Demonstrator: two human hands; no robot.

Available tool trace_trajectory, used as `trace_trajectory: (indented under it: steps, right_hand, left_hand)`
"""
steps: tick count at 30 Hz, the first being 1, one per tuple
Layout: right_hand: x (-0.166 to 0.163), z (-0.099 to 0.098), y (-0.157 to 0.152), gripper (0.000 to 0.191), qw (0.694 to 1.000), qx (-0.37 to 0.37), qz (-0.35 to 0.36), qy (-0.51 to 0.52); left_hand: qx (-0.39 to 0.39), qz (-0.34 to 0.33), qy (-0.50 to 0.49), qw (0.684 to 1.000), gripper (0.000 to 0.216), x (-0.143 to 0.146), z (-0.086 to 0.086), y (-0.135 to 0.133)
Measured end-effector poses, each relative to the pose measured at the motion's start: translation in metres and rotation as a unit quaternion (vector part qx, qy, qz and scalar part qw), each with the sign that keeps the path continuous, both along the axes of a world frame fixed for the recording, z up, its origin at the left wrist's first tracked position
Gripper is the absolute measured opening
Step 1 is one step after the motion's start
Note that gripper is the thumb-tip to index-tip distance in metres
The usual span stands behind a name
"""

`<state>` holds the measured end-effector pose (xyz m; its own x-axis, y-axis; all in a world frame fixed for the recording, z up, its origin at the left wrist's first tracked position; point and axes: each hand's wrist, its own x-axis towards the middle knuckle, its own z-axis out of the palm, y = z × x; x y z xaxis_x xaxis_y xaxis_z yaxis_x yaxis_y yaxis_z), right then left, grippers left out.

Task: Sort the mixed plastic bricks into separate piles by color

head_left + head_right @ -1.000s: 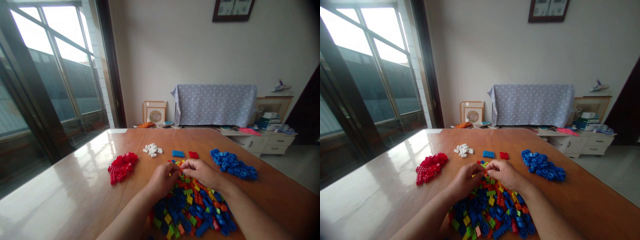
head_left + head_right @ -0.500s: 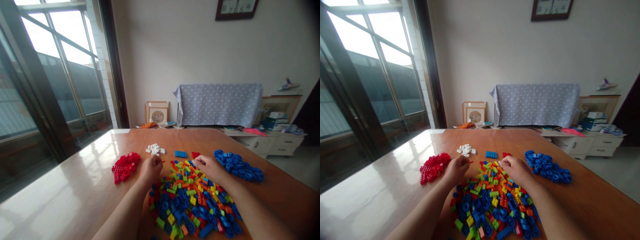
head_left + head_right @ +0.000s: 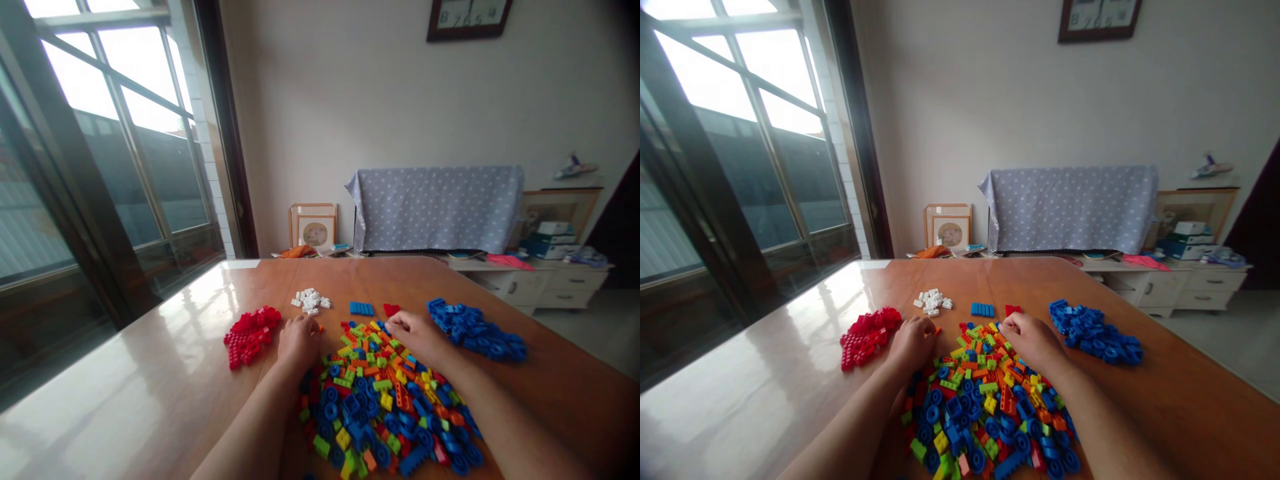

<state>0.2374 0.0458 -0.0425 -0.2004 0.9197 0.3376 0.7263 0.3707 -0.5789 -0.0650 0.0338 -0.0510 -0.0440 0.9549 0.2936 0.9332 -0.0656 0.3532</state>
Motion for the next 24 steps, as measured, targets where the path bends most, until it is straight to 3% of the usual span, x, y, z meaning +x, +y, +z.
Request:
trace_trajectory:
  steps: [13, 19, 24]
  right_hand:
    - [0.001, 0.0, 0.002, 0.035, 1.0, 0.004, -0.003, 0.013]
    - [-0.003, 0.006, -0.006, 0.033, 1.0, -0.007, 0.013, 0.01]
    - [-0.01, 0.016, -0.016, 0.03, 1.0, -0.004, 0.022, 0.015]
  left_hand:
    - [-0.03, -0.024, 0.035, 0.999, 0.028, 0.004, 0.009, -0.007]
    - [-0.011, -0.039, 0.051, 0.998, 0.025, 0.006, 0.004, -0.006]
    - [0.013, -0.062, -0.015, 0.998, 0.015, 0.006, 0.0, -0.001]
